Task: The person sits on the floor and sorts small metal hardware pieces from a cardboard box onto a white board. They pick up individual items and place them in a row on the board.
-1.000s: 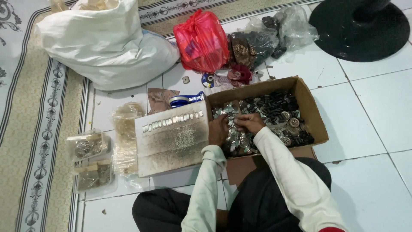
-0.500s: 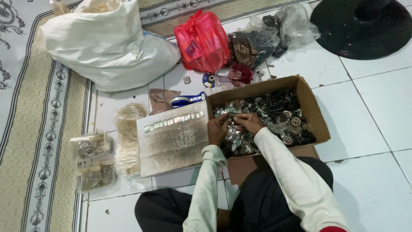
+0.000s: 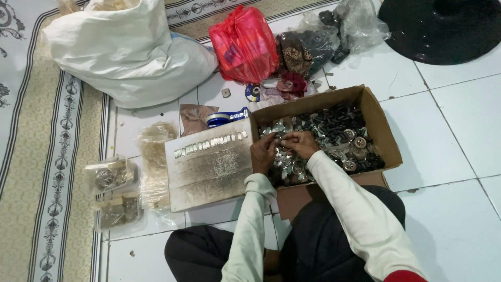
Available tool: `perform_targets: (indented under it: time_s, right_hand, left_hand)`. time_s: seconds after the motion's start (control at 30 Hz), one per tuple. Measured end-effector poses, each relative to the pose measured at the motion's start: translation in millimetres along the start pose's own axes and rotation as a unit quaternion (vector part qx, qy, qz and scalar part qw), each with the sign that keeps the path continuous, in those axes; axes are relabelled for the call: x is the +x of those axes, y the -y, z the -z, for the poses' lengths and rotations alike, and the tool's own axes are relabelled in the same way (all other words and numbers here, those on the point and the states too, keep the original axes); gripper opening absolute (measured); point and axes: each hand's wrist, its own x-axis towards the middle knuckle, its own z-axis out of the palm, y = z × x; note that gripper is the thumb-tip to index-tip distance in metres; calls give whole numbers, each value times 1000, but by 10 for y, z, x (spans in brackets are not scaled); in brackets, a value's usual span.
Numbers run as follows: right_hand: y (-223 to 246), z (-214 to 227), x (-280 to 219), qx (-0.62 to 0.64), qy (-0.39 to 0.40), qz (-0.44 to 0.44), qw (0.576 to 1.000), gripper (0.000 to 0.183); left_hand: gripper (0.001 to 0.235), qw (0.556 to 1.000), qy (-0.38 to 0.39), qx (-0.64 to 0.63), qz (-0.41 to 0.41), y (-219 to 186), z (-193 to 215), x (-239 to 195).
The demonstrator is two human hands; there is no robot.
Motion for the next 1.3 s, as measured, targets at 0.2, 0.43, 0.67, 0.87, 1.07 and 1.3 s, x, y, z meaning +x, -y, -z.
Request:
perform_targets:
  time_s: [0.2, 0.43, 0.67, 0.87, 1.07, 1.3]
  right_hand:
    - [8, 172, 15, -376, -42, 120, 918, 23]
    - [-417, 143, 164, -681, 1, 110, 724, 23]
    - [126, 34, -217, -577, -16, 106, 810, 14]
    - [478, -9, -326, -287, -49, 131, 948, 22]
    - [235, -69, -158, -245, -29, 163, 955, 21]
    - [103, -37, -49, -235, -27, 154, 959, 25]
  left_hand:
    - [19, 998, -41, -28, 31, -36, -19, -32]
    - [15, 999, -40, 21, 25, -15, -38, -32]
    - [23, 996, -37, -51, 63, -63, -3, -50]
    - [22, 997, -22, -45, 51, -48, -9, -37]
    - [21, 994, -8, -88, 62, -51, 3, -34]
    - [20, 985, -8, -138, 100, -191, 44, -21]
